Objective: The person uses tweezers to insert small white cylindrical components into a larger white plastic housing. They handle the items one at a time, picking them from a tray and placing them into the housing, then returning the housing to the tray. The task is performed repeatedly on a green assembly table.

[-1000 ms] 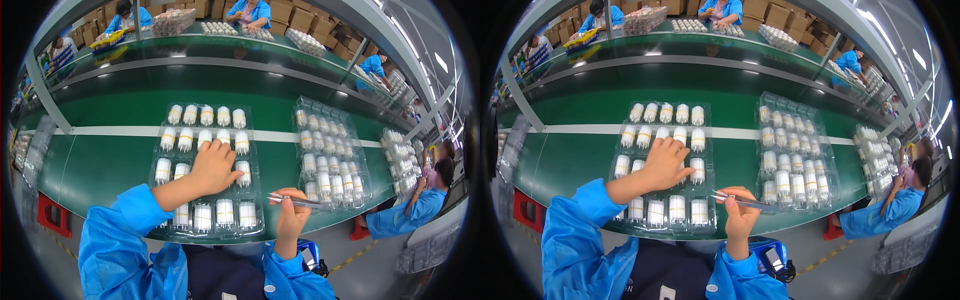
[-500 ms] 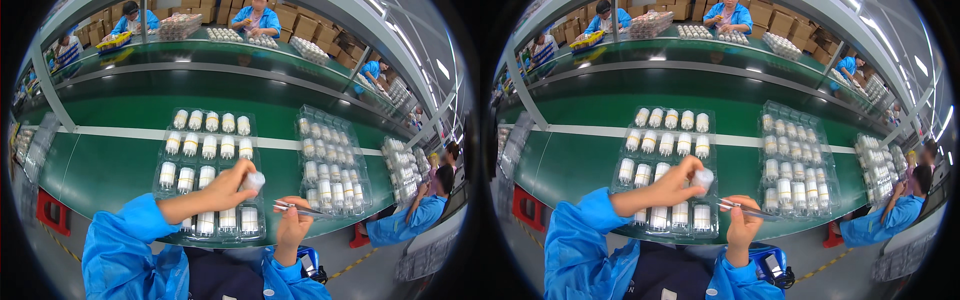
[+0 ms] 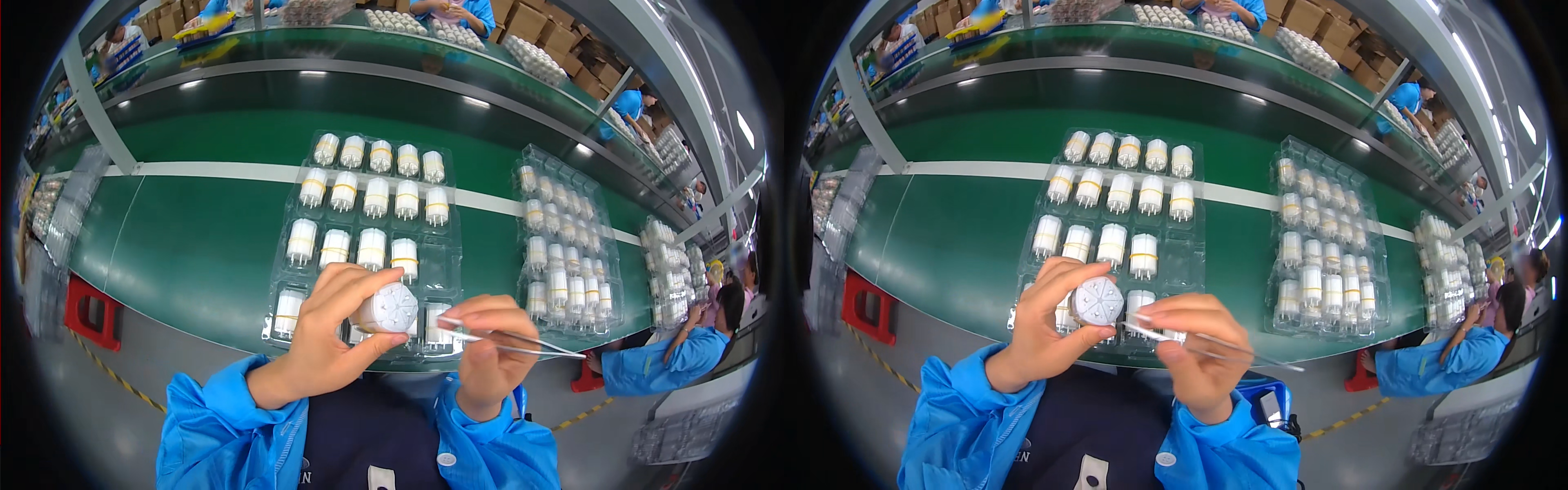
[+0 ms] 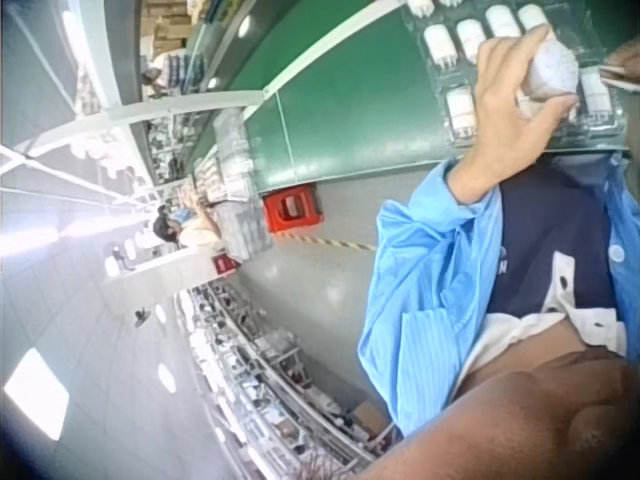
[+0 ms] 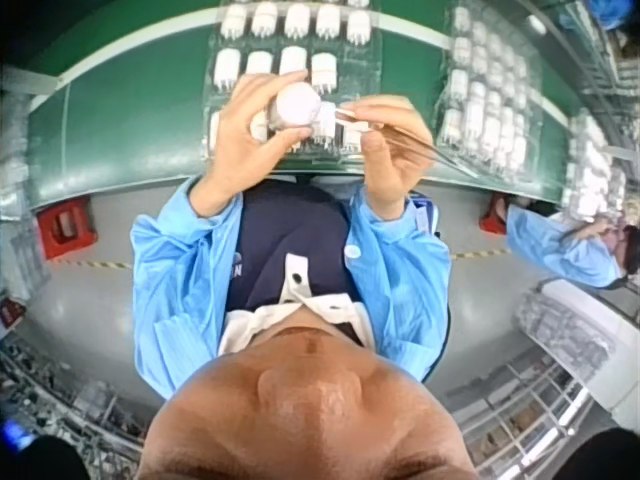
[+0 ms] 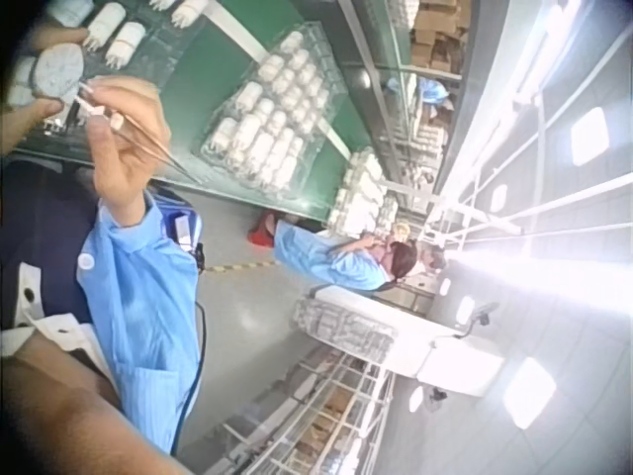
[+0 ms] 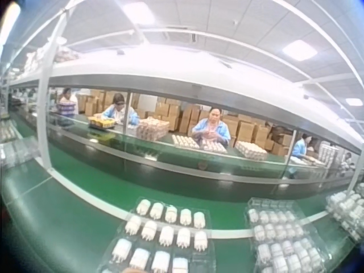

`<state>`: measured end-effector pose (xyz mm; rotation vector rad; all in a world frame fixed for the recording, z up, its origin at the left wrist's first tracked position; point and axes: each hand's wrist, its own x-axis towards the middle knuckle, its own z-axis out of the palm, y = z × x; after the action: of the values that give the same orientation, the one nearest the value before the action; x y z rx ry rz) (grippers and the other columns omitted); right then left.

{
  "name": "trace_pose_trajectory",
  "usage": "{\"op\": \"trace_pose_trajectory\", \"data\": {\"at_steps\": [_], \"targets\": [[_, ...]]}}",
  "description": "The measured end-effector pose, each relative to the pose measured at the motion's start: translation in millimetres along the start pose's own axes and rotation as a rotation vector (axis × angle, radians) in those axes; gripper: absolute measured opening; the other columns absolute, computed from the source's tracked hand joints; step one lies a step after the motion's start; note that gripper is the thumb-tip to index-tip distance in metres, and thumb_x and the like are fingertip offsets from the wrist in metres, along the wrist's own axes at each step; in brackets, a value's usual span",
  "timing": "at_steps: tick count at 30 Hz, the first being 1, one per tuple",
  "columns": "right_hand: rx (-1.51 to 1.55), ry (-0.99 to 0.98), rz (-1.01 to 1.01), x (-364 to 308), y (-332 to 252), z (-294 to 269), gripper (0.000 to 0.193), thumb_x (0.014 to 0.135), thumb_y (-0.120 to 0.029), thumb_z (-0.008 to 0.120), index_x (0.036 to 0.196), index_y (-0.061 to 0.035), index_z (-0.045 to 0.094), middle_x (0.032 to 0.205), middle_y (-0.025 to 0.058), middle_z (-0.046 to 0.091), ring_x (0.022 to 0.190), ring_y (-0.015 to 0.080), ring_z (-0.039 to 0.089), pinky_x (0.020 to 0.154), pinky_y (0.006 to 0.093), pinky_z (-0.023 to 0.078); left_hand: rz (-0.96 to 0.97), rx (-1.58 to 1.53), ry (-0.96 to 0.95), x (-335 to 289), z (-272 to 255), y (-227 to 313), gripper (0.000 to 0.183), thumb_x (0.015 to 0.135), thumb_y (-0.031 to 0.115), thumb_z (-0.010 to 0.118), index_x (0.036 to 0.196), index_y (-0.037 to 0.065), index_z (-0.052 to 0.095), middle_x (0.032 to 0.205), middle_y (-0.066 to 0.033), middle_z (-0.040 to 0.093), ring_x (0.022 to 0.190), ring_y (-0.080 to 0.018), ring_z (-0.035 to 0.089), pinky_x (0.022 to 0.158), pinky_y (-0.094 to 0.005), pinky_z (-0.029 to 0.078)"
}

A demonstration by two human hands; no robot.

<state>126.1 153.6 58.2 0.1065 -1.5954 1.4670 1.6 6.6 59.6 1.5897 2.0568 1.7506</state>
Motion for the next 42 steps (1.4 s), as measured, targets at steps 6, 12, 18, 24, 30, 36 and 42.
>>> {"op": "trace_pose_trajectory", "data": {"at_steps": [6,12,18,24,30,36,42], "targets": [[-0.037,-0.142,0.061,4.6,-6.7,20.4,0.015,0.083,-0.002,0.072,0.096,0.0034,0.07,0.092,0.0172,0.072,0.086,0.0248,0.069,0.075,0.032,0.054,0.016,-0.048,0.131,-13.1,7.6,-1.1,0.058,0.067,-0.004,0.078,0.124,0.0,0.064,0.105,-0.0145,0.062,0.096,-0.029,0.06,0.083,-0.0363,0.049],[-0.095,-0.162,0.06,6.0,-4.5,22.2,0.013,0.084,-0.001,0.07,0.096,0.0033,0.069,0.092,0.0168,0.072,0.084,0.0239,0.069,0.073,0.0316,0.054,0.015,-0.114,0.151,-17.9,11.9,-4.9,0.058,0.068,-0.01,0.072,0.125,0.0,0.063,0.108,-0.0147,0.058,0.095,-0.0254,0.061,0.078,-0.0325,0.052],[-0.067,-0.16,0.091,3.7,0.3,22.8,0.012,0.084,-0.001,0.069,0.096,0.0034,0.069,0.092,0.0173,0.072,0.083,0.0232,0.069,0.072,0.031,0.054,0.006,-0.132,0.144,-20.5,12.3,-7.3,0.059,0.068,-0.012,0.069,0.126,-0.001,0.063,0.109,-0.0149,0.057,0.095,-0.025,0.062,0.077,-0.0318,0.053],[-0.032,-0.157,0.128,2.5,3.4,21.2,0.011,0.085,0.0,0.068,0.095,0.0047,0.068,0.092,0.0188,0.071,0.084,0.023,0.069,0.073,0.0308,0.055,0.005,-0.13,0.13,-20.6,11.4,-10.4,0.059,0.068,-0.012,0.068,0.126,-0.001,0.062,0.109,-0.0152,0.056,0.095,-0.0251,0.062,0.077,-0.0315,0.053],[0.033,-0.137,0.159,0.9,6.3,20.3,0.01,0.085,0.003,0.067,0.094,0.006,0.068,0.091,0.0202,0.071,0.083,0.023,0.069,0.073,0.0314,0.056,0.001,-0.149,0.095,-20.4,11.0,-12.0,0.06,0.069,-0.013,0.067,0.128,-0.002,0.06,0.111,-0.0155,0.055,0.096,-0.0253,0.061,0.077,-0.032,0.053],[-0.1,-0.191,0.128,4.6,7.0,19.7,0.01,0.083,0.003,0.068,0.093,0.0041,0.069,0.09,0.0181,0.071,0.079,0.0222,0.069,0.071,0.0303,0.055,0.005,-0.135,0.06,-20.1,12.0,-14.8,0.06,0.071,-0.011,0.069,0.13,-0.003,0.059,0.111,-0.0158,0.054,0.097,-0.0253,0.059,0.078,-0.0325,0.052],[-0.202,-0.274,0.086,13.0,4.5,17.1,0.011,0.081,0.002,0.07,0.092,0.0028,0.069,0.088,0.0164,0.07,0.078,0.0231,0.068,0.069,0.0305,0.053,0.004,-0.129,-0.004,-21.1,9.4,-18.9,0.058,0.074,-0.008,0.071,0.13,-0.005,0.057,0.112,-0.0162,0.055,0.1,-0.0236,0.059,0.082,-0.0318,0.05]]}}
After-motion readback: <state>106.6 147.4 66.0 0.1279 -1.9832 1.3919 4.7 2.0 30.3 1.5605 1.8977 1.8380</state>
